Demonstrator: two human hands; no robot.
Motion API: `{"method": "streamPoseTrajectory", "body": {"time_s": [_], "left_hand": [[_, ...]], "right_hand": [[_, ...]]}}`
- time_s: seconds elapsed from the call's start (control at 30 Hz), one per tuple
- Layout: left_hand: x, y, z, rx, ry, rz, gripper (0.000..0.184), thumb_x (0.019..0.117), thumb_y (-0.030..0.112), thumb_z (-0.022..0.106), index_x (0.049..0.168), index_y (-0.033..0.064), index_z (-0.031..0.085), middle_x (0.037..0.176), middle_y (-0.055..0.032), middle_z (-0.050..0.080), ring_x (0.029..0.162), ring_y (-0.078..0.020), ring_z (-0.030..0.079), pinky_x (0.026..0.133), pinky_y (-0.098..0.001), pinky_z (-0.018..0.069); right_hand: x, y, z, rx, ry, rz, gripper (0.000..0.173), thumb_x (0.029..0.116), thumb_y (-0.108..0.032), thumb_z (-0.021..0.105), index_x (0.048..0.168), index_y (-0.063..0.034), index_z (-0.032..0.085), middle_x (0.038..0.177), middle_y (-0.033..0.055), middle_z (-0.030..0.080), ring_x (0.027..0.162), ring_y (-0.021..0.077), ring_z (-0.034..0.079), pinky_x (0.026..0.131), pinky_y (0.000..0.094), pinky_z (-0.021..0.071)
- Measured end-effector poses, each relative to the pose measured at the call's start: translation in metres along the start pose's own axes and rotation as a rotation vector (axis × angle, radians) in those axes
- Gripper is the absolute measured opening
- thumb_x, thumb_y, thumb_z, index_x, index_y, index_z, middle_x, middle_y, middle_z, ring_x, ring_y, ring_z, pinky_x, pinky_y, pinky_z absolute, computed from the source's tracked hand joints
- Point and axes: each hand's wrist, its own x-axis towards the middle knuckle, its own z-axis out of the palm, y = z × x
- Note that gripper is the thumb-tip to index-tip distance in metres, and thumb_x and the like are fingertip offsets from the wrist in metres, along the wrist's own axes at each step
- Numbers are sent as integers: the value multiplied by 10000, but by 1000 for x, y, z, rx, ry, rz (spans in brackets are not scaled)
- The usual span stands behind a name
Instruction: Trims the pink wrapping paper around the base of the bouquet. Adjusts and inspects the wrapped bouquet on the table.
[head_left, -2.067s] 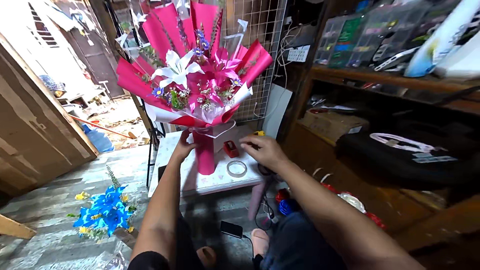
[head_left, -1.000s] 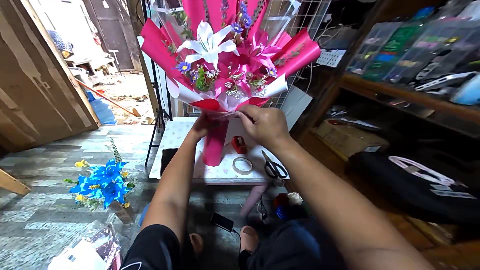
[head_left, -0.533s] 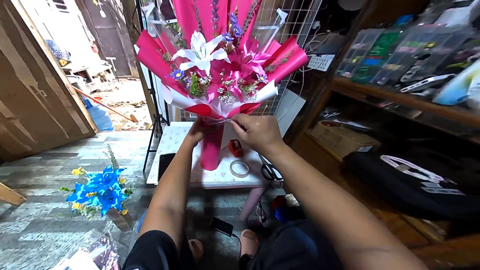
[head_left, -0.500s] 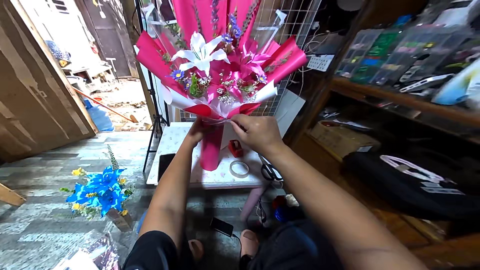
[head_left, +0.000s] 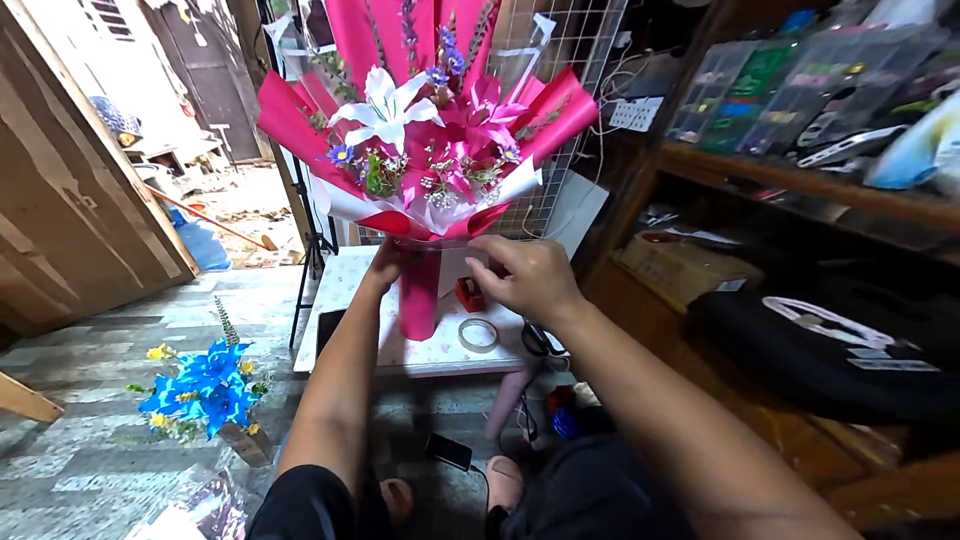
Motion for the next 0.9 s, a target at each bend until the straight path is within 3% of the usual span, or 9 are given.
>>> {"method": "streamPoseTrajectory", "body": {"time_s": [0.2, 0.27, 0.37, 0.43, 0.53, 0.67, 0.77, 0.83, 0.9], "left_hand": [[-4, 4, -1, 17, 9, 9, 579, 889, -63, 671, 1404, -53, 407, 1208, -105, 622, 1064, -86, 628, 948, -289, 537], [-11, 9, -5, 71, 13, 25, 614, 890, -65, 662, 1438, -53, 386, 1285, -129, 591, 1126, -106, 604, 974, -299, 520], [-28, 15, -12, 150, 38, -60, 719, 899, -39, 685, 1526, 7, 336, 1475, -178, 500, 1304, -221, 543, 1060, -367, 479], [-36, 10, -22, 182, 59, -114, 822, 873, 5, 728, 1559, 25, 277, 1520, -215, 447, 1349, -300, 503, 1078, -425, 459], [-54, -7, -41, 166, 118, -140, 909, 843, 106, 776, 1580, 45, 247, 1528, -223, 436, 1349, -313, 502, 1079, -458, 458], [-95, -22, -64, 25, 237, -123, 907, 811, 149, 745, 1551, -25, 250, 1484, -241, 458, 1271, -259, 563, 993, -386, 520], [-139, -25, -72, -7, 261, -165, 692, 886, 137, 676, 1465, -84, 367, 1378, -219, 560, 1160, -223, 634, 937, -349, 551], [-164, -26, -75, 23, 265, -234, 444, 936, 78, 645, 1323, -98, 518, 1204, -185, 663, 1012, -189, 687, 872, -335, 579], [-185, -28, -77, 94, 252, -299, 229, 963, 78, 619, 1141, -67, 627, 976, -93, 707, 818, -112, 670, 771, -290, 566]], "right_hand": [[-26, 22, -11, -3, 6, 130, 278, 967, -194, 602, 1100, 6, 742, 740, 159, 697, 569, 306, 648, 512, 491, 510], [-40, 33, -14, -14, -41, 211, 289, 964, -194, 608, 1118, 15, 735, 755, 179, 699, 595, 345, 667, 538, 544, 527], [-66, 51, -18, 2, -105, 404, 263, 968, -164, 628, 1141, 6, 729, 744, 189, 678, 608, 368, 647, 565, 588, 512], [-89, 64, -15, 20, -166, 587, 260, 998, -177, 615, 1170, -14, 722, 778, 205, 676, 672, 397, 653, 627, 631, 510], [-134, 81, -5, 69, -303, 863, 311, 1042, -201, 551, 1246, -13, 690, 920, 264, 691, 849, 451, 666, 784, 669, 496], [-180, 102, 0, 266, -603, 1137, 416, 1056, -177, 554, 1406, 46, 550, 1136, 315, 636, 1030, 431, 618, 964, 587, 463], [-206, 116, -2, 355, -614, 1332, 351, 1080, -173, 518, 1334, 62, 578, 1116, 272, 651, 907, 323, 648, 873, 484, 522], [-219, 120, -8, 384, -535, 1470, 337, 1096, -176, 480, 1317, 56, 583, 1052, 218, 646, 822, 240, 610, 810, 411, 517], [-225, 123, -18, 382, -417, 1590, 340, 1101, -165, 462, 1326, 68, 565, 1023, 205, 631, 790, 205, 582, 784, 374, 501]]}}
